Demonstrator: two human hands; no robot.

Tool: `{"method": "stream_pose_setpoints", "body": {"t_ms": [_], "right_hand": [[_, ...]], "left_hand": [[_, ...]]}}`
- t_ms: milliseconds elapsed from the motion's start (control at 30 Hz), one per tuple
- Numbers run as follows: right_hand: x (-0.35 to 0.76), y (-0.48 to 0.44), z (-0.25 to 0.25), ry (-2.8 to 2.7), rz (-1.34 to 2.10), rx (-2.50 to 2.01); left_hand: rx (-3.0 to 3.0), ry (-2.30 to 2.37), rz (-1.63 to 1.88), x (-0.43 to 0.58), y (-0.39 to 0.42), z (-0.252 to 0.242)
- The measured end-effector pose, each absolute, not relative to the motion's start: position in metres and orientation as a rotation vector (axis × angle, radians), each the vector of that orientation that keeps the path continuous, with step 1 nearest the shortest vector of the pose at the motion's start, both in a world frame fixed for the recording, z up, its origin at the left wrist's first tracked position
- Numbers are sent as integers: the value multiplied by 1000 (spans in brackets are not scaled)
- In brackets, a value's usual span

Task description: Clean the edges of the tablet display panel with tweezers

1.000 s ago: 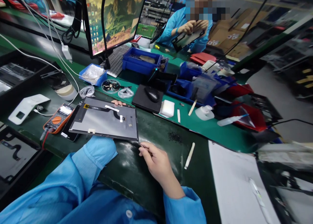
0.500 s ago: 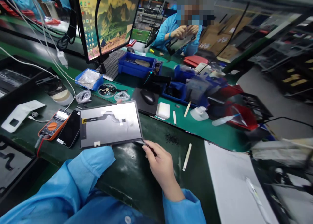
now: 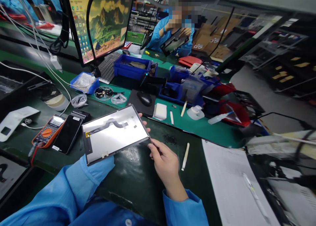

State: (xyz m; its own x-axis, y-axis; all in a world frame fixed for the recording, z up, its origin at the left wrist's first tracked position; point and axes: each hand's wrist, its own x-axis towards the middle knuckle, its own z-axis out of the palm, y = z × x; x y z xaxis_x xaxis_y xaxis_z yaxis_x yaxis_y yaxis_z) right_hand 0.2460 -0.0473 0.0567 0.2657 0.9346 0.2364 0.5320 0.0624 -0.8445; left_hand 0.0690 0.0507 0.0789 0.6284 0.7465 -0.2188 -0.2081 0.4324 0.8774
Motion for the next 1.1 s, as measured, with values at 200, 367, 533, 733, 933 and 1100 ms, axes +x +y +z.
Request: {"method": "stream_pose_setpoints", "body": {"t_ms": [200, 367, 533, 733, 933, 1100], "right_hand": [[251, -43, 53, -1419, 566, -1627], [253, -41, 46, -1337, 661, -1673], [254, -41, 42, -1361, 683, -1714], [257, -38, 44, -1421, 588, -1732], [260, -36, 43, -1466, 542, -1712], [259, -37, 39, -1392, 641, -1723]], "left_hand": [[651, 443, 737, 69, 45, 78], [506, 388, 777, 78, 43, 68], [419, 351, 841, 73, 24, 90], [369, 330, 837, 49, -4, 103], [331, 331, 840, 39, 4, 68], [300, 300, 861, 70, 34, 52]]}}
